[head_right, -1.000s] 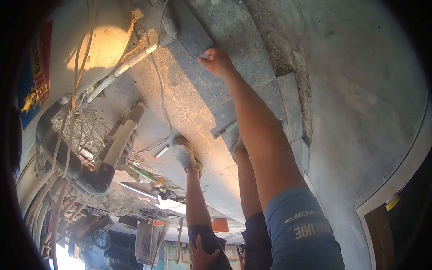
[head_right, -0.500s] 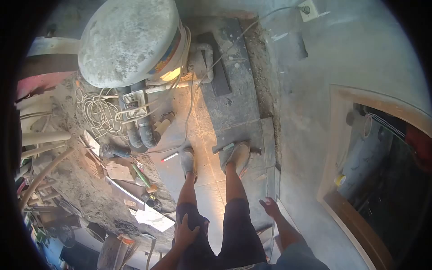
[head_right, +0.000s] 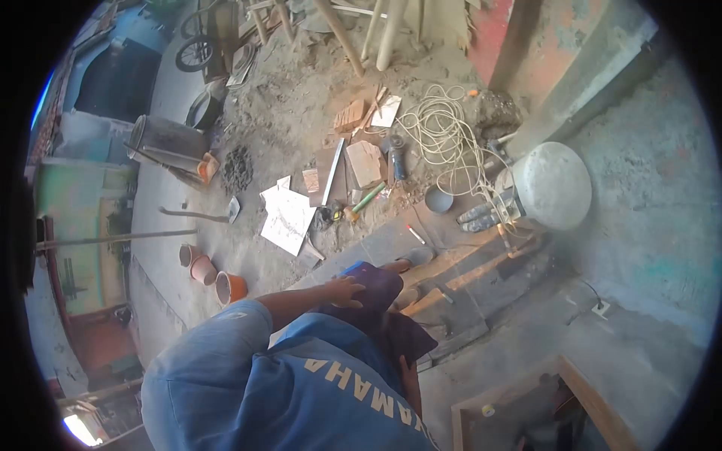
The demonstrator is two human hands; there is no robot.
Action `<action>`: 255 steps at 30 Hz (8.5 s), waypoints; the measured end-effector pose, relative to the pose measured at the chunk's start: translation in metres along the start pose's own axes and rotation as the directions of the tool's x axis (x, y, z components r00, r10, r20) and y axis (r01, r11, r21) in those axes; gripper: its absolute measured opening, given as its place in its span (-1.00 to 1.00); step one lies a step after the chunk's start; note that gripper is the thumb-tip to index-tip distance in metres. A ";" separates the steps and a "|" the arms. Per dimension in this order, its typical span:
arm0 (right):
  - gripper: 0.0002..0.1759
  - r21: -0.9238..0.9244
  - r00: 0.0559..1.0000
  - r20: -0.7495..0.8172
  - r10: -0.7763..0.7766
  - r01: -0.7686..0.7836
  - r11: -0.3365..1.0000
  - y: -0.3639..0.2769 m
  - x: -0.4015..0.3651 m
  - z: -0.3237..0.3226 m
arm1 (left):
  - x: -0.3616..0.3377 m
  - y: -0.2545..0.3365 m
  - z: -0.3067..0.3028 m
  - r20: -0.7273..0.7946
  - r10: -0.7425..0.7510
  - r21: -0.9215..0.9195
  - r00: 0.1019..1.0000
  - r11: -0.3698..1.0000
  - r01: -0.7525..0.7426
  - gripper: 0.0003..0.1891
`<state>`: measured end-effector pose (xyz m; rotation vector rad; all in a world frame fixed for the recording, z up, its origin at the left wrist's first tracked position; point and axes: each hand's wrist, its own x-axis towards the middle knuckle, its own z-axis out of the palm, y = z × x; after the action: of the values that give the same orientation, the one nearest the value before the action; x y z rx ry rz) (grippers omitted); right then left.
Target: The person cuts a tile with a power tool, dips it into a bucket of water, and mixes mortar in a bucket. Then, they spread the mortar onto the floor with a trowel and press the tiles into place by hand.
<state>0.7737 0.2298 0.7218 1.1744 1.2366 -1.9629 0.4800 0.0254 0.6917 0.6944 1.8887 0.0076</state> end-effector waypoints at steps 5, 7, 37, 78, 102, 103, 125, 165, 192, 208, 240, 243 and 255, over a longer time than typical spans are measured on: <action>-0.04 -0.505 0.996 -0.058 0.065 -0.086 0.859 0.048 0.029 -0.014 | -0.085 -0.025 0.094 -0.096 -0.116 -0.436 0.989 0.898 0.063 -0.30; -0.15 -0.747 0.997 -0.068 0.037 -0.076 0.661 0.065 0.055 -0.027 | -0.093 -0.052 0.135 -0.250 -0.086 -0.524 0.964 0.850 -0.060 -0.40; -0.26 -0.890 0.917 0.339 0.212 0.385 -0.244 -0.061 0.103 0.462 | -0.340 -0.311 0.372 -0.321 -0.535 -0.946 0.782 0.222 -0.237 -0.62; -0.41 -0.345 0.745 0.478 0.465 0.647 -0.680 0.189 0.292 1.270 | -0.537 -0.532 0.541 0.819 -0.572 -0.280 -0.050 -0.323 -0.904 -0.46; -0.22 -0.139 0.222 0.189 0.957 0.970 -0.197 1.487 0.043 1.230 | -0.504 -0.560 0.694 0.523 0.074 0.853 0.849 -0.036 -0.521 -0.32; -0.22 -0.244 0.191 0.218 0.957 0.960 -0.136 1.517 0.041 1.215 | -0.519 -0.556 0.700 0.498 0.093 0.866 0.862 -0.016 -0.499 -0.34; -0.59 0.001 0.360 -0.442 0.822 0.916 -0.401 1.143 -0.316 1.127 | -0.621 -0.709 0.627 0.365 0.303 0.531 0.880 0.709 -0.464 -0.44; -0.54 0.283 0.453 -0.887 -0.091 0.688 0.668 0.516 -0.280 0.546 | -0.561 -0.567 0.294 -0.594 0.205 -0.034 0.778 0.960 -0.278 -0.43; -0.47 -0.644 0.859 -0.291 -0.421 0.150 0.750 -0.045 0.119 0.351 | -0.369 -0.372 0.376 -0.060 -0.505 -0.917 0.861 0.369 0.153 -0.45; -0.40 -0.665 0.958 0.042 -0.285 0.240 0.708 -0.128 0.583 0.309 | -0.209 -0.407 0.074 -0.026 -0.714 -0.807 0.700 0.428 0.407 -0.44; -0.06 0.078 -0.125 -0.985 0.120 0.299 0.951 0.084 -0.193 -0.199 | -0.090 0.535 -0.255 -0.114 0.967 0.691 -0.227 -0.087 -0.718 -0.28; -0.02 0.163 -0.071 -0.979 0.193 0.303 0.939 0.093 -0.205 -0.291 | -0.127 0.677 -0.189 -0.094 0.912 0.666 -0.400 -0.241 -0.706 -0.24; -0.08 0.374 -0.038 -0.920 0.391 0.219 0.901 0.130 -0.211 -0.476 | -0.172 0.998 -0.102 -0.167 0.205 0.799 -0.964 -0.544 -0.254 -0.12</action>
<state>1.1623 0.5993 0.7549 3.2340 1.1241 -0.8950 0.8953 0.8051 1.1978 2.7997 0.3627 2.4350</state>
